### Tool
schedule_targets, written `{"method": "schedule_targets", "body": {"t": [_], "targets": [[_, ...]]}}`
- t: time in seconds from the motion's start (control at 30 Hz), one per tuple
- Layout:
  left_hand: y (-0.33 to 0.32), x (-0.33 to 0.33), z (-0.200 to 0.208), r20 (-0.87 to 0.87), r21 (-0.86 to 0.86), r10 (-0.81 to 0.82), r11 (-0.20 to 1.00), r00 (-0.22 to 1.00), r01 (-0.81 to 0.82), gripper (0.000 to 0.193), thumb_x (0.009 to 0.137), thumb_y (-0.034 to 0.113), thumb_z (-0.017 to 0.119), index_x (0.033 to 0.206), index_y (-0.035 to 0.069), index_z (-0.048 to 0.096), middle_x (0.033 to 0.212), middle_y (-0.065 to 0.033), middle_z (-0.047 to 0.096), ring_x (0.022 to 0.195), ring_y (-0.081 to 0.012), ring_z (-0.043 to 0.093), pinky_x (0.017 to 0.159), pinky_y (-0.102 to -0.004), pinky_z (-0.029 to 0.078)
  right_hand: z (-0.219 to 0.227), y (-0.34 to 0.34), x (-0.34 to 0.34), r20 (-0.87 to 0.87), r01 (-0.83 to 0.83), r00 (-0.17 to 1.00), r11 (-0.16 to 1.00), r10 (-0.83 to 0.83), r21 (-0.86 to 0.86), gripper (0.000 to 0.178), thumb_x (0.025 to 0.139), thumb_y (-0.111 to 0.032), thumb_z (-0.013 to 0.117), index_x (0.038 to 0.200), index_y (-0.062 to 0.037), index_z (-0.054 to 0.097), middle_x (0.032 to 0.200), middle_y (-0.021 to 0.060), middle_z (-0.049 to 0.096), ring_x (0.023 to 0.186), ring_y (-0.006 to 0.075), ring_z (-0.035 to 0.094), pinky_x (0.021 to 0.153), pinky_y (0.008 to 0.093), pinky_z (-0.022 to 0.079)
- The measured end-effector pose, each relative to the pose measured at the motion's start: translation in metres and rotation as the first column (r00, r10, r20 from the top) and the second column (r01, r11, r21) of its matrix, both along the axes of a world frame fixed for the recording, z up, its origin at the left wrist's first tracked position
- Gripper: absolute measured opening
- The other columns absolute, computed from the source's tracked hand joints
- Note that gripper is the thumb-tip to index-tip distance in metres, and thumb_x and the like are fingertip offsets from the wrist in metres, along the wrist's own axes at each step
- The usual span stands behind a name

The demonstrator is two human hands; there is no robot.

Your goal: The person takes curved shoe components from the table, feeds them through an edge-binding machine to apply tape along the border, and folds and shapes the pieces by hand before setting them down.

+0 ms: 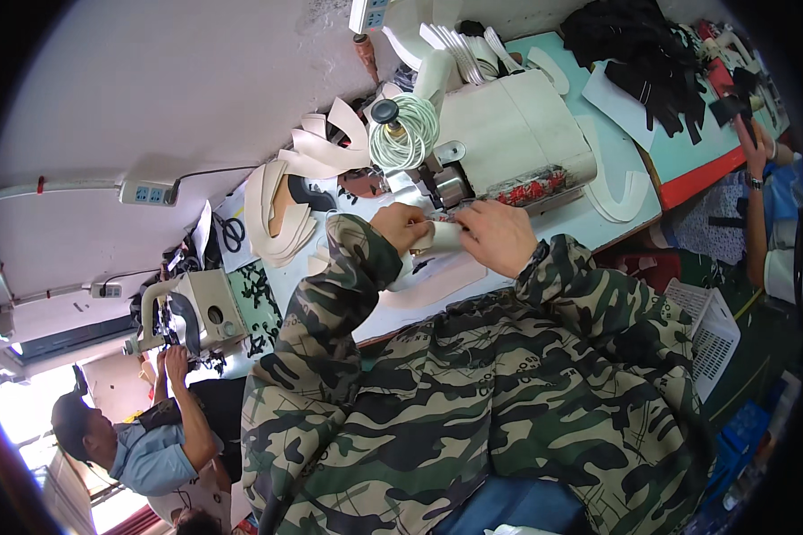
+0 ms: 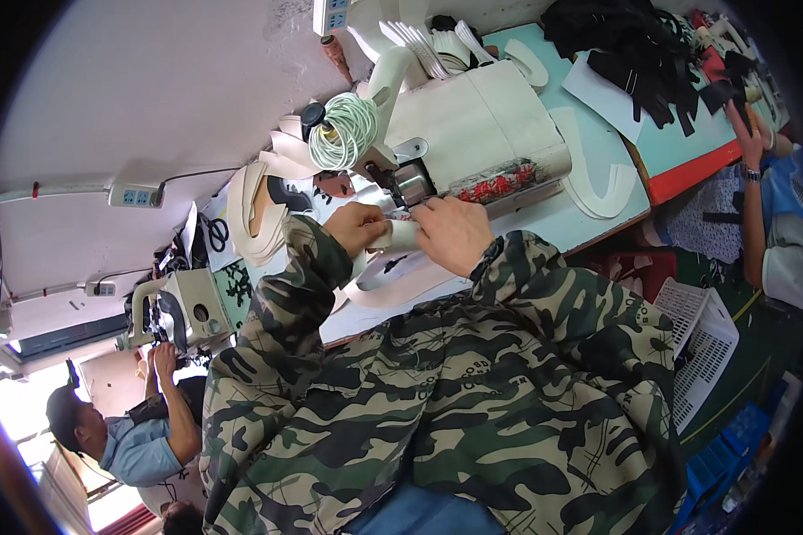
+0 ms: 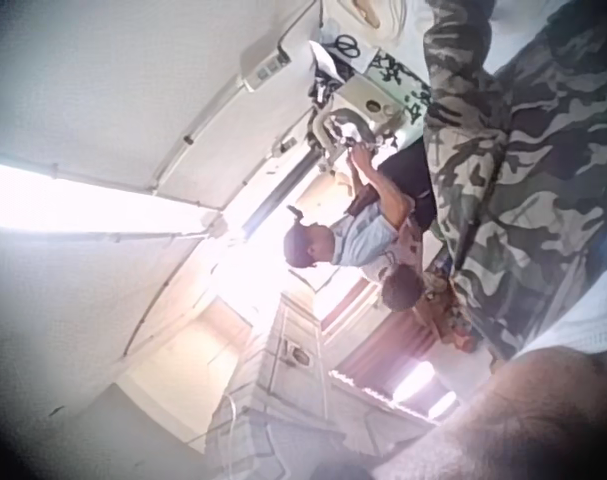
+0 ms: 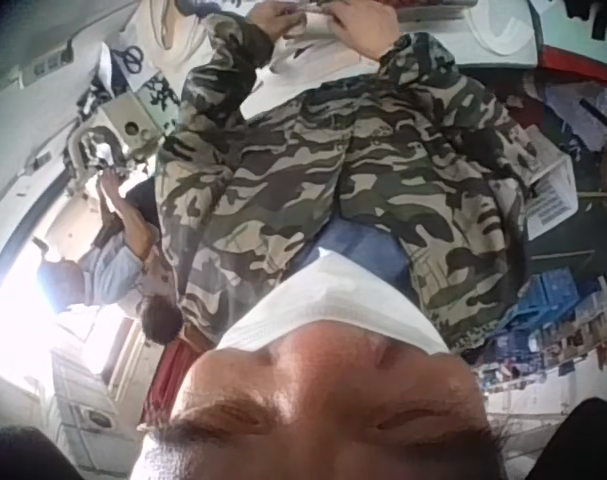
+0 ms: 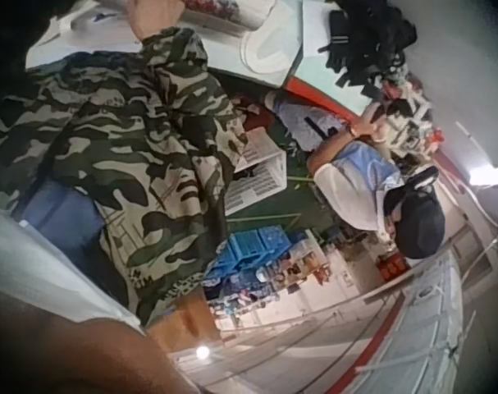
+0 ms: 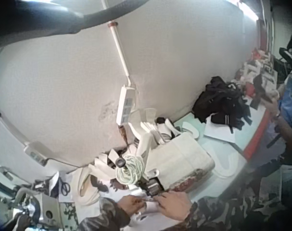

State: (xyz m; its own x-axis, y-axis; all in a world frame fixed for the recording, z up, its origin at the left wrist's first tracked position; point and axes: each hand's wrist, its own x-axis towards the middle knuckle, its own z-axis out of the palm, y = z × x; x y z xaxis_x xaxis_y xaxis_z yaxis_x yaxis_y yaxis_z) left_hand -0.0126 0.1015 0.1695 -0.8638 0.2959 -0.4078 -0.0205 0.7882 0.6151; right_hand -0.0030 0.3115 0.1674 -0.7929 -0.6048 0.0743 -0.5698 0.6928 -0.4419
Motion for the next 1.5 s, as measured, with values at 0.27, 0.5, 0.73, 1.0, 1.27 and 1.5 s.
{"method": "schedule_targets", "body": {"t": [0.27, 0.5, 0.73, 1.0, 1.27, 1.5], "targets": [[0.020, -0.023, -0.005, 0.018, 0.048, -0.159, 0.986, 0.987, 0.158, 0.024, 0.075, 0.021, 0.053, 0.075, -0.001, 0.061, 0.063, -0.0115, 0.058, 0.057, -0.0187, 0.053, 0.057, -0.0334, 0.042, 0.008, -0.015, 0.001, -0.110, 0.135, 0.984, 0.990, -0.139, -0.039, 0.023, 0.065, -0.018, 0.062, 0.084, -0.0078, 0.056, 0.082, 0.0061, 0.053, 0.079, 0.0242, 0.055, 0.061, 0.0369, 0.047], [0.015, -0.032, -0.007, 0.200, 0.191, -0.116, 0.979, 0.973, 0.078, 0.021, 0.075, 0.019, 0.056, 0.074, -0.001, 0.061, 0.061, -0.0058, 0.056, 0.058, -0.0123, 0.049, 0.057, -0.0277, 0.039, 0.002, -0.012, -0.003, -0.111, 0.110, 0.988, 0.993, -0.104, 0.048, 0.014, 0.067, -0.014, 0.058, 0.079, -0.0068, 0.057, 0.078, 0.0060, 0.054, 0.078, 0.0234, 0.056, 0.060, 0.0362, 0.047], [-0.008, -0.038, -0.020, 0.373, 0.197, -0.053, 0.980, 0.926, -0.023, 0.020, 0.075, 0.019, 0.058, 0.076, -0.001, 0.063, 0.063, -0.0021, 0.056, 0.060, -0.0108, 0.049, 0.060, -0.0266, 0.040, 0.006, 0.013, -0.022, 0.098, 0.154, 0.984, 0.988, -0.151, -0.023, 0.017, 0.071, -0.021, 0.060, 0.082, -0.0079, 0.059, 0.073, 0.0096, 0.058, 0.072, 0.0287, 0.058, 0.062, 0.0400, 0.046], [0.006, -0.053, 0.010, 0.437, 0.051, -0.039, 0.999, 0.898, 0.018, 0.024, 0.077, 0.026, 0.061, 0.089, 0.006, 0.066, 0.086, -0.0024, 0.064, 0.083, -0.0124, 0.056, 0.079, -0.0276, 0.042, 0.000, -0.016, -0.043, 0.241, 0.115, 0.956, 0.967, -0.170, 0.226, 0.018, 0.072, -0.022, 0.057, 0.080, -0.0076, 0.063, 0.073, 0.0142, 0.062, 0.072, 0.0324, 0.060, 0.065, 0.0435, 0.048], [0.018, -0.038, 0.030, -0.258, -0.027, -0.059, 0.998, 0.964, 0.054, 0.029, 0.072, 0.034, 0.065, 0.086, 0.009, 0.065, 0.080, -0.0067, 0.063, 0.080, -0.0212, 0.057, 0.076, -0.0321, 0.042, 0.013, -0.005, -0.061, 0.218, 0.209, 0.948, 0.970, -0.232, 0.123, 0.017, 0.070, -0.022, 0.061, 0.081, -0.0094, 0.063, 0.077, 0.0118, 0.063, 0.075, 0.0305, 0.061, 0.066, 0.0416, 0.048], [0.014, -0.035, 0.004, 0.156, 0.274, 0.167, 0.940, 0.973, -0.205, 0.024, 0.075, 0.015, 0.064, 0.094, 0.001, 0.060, 0.078, -0.0055, 0.062, 0.072, -0.0167, 0.057, 0.069, -0.0295, 0.044, 0.014, -0.004, -0.075, 0.153, 0.170, 0.970, 0.977, -0.190, 0.132, 0.018, 0.068, -0.025, 0.064, 0.080, -0.0118, 0.064, 0.077, 0.0089, 0.064, 0.074, 0.0291, 0.061, 0.065, 0.0401, 0.048]]}}
